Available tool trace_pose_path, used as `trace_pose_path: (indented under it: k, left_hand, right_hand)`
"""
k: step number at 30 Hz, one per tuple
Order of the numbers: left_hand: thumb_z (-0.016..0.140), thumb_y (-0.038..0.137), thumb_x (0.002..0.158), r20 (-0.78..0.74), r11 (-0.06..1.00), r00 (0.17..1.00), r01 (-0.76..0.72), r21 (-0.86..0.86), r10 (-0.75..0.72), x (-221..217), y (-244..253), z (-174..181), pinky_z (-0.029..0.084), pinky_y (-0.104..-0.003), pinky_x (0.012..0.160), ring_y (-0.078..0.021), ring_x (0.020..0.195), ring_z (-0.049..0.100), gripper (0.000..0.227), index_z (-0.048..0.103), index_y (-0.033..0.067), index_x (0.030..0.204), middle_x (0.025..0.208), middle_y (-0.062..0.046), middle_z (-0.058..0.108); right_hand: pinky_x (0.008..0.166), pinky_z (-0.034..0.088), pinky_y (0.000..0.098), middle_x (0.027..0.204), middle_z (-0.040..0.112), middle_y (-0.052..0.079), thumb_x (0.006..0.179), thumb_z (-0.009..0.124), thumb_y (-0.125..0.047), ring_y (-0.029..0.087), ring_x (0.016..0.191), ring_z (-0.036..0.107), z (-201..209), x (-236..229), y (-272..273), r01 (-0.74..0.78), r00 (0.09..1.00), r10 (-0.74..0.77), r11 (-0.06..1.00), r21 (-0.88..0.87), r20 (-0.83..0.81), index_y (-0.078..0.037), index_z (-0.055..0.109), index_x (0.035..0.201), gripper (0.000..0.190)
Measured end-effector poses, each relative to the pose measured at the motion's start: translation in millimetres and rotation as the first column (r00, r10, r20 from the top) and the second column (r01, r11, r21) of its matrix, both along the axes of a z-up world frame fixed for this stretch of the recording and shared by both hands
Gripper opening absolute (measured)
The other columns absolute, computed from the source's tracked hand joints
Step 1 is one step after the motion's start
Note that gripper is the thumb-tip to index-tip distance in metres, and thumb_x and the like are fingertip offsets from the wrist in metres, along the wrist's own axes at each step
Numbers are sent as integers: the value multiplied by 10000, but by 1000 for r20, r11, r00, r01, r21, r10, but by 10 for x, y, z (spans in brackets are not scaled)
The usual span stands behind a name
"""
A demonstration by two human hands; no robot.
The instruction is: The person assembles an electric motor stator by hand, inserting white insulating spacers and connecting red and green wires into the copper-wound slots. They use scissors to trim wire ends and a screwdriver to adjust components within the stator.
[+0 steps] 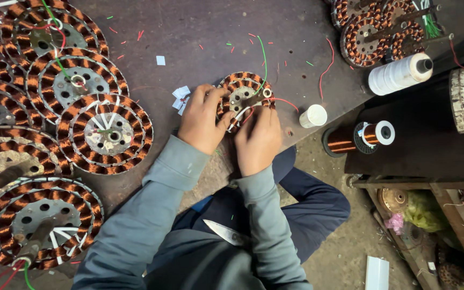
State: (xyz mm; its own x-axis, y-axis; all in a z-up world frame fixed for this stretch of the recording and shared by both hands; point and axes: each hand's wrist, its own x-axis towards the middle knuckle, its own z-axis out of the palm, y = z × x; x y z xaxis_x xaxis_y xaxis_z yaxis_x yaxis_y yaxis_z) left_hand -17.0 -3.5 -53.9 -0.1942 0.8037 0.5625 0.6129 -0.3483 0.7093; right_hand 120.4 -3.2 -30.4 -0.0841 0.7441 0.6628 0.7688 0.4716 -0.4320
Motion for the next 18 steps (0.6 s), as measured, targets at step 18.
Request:
trace_pose_path:
  k: [18]
  left_hand:
    - [845, 117, 794, 15, 1000, 1000, 20, -7, -20, -28, -7, 19, 514, -460, 946, -405, 1112, 609, 511, 616, 55, 1247, 1249, -197, 575]
  right_hand:
    - [737, 497, 401, 882, 647, 120, 872, 721, -18, 296, 791, 626, 95, 191, -168, -16, 997, 14, 999, -31, -70, -15, 679, 1048, 182]
